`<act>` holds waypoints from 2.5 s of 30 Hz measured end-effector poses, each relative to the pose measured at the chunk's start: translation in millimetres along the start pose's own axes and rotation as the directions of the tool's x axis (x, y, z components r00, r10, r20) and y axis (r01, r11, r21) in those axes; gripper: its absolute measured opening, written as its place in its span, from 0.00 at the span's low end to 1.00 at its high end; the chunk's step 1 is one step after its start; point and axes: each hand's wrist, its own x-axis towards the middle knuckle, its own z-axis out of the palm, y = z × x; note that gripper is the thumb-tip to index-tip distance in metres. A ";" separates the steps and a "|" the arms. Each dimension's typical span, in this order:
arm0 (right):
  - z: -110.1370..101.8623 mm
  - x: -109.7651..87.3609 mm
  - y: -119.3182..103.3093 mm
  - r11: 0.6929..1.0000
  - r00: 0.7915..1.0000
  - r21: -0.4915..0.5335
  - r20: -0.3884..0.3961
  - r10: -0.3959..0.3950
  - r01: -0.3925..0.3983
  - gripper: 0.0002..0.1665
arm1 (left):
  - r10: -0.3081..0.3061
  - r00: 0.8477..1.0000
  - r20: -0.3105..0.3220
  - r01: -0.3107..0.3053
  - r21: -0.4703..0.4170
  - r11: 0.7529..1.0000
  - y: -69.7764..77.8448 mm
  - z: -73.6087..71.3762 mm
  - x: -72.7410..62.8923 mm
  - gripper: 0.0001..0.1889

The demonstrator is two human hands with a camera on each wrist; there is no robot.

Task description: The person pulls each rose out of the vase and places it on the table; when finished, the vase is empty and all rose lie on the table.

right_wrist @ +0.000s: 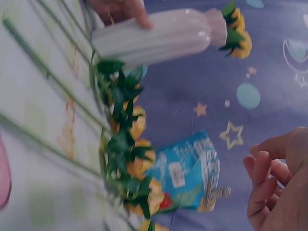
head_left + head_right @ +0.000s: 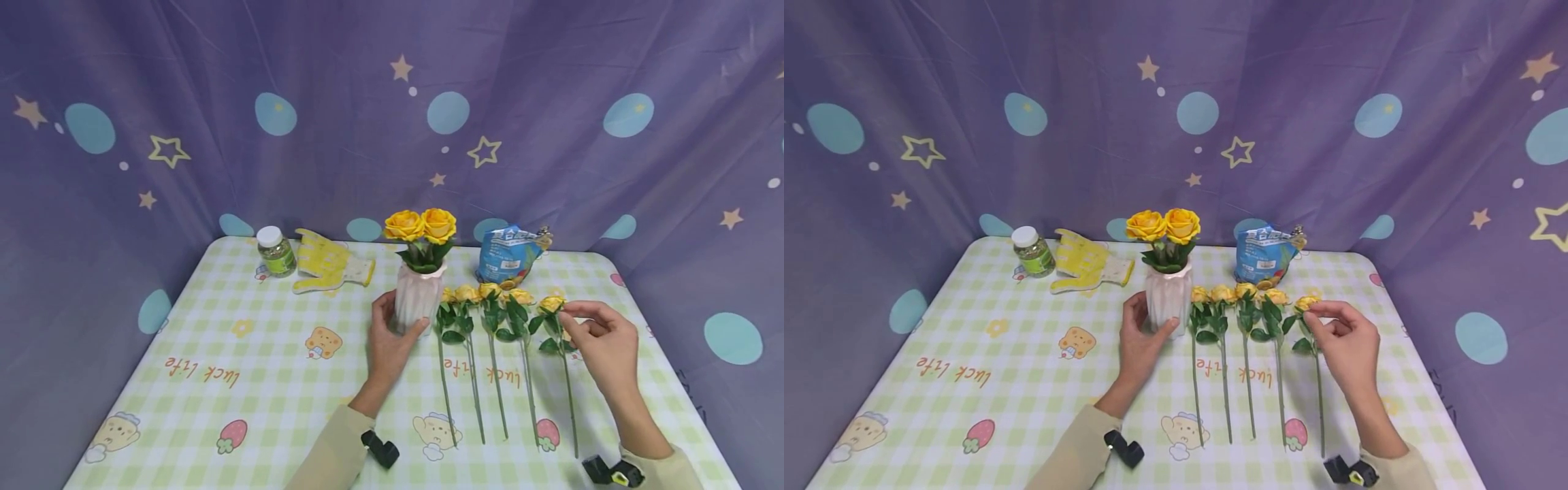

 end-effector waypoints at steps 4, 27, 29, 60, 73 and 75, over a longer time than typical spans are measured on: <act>9.0 -5.0 -11.4 0.990 0.996 0.111 0.006 -0.085 0.083 0.09 | -0.005 1.000 0.000 0.005 0.008 1.000 -0.4 0.1 -0.5 0.38; 69.9 -16.9 -46.5 0.847 0.960 0.498 0.087 -0.265 0.188 0.13 | 0.001 1.000 -0.002 -0.001 0.001 1.000 -0.8 0.3 -1.4 0.39; 75.8 -17.5 -49.6 0.838 0.953 0.507 0.096 -0.287 0.201 0.13 | 0.004 1.000 -0.004 -0.004 0.000 1.000 -1.0 0.3 -1.1 0.39; 169.8 22.4 -63.1 0.736 0.973 0.675 0.129 -0.190 0.054 0.10 | 0.010 1.000 -0.001 -0.010 -0.003 1.000 2.2 0.3 -0.3 0.39; 183.8 33.1 -68.2 0.742 0.952 0.670 0.245 -0.186 -0.027 0.18 | 0.018 1.000 0.001 -0.018 -0.022 1.000 0.7 0.0 1.1 0.39; 184.7 34.6 -70.1 0.744 0.954 0.666 0.253 -0.160 -0.052 0.18 | 0.020 1.000 -0.001 -0.020 -0.023 1.000 1.0 -0.1 1.4 0.39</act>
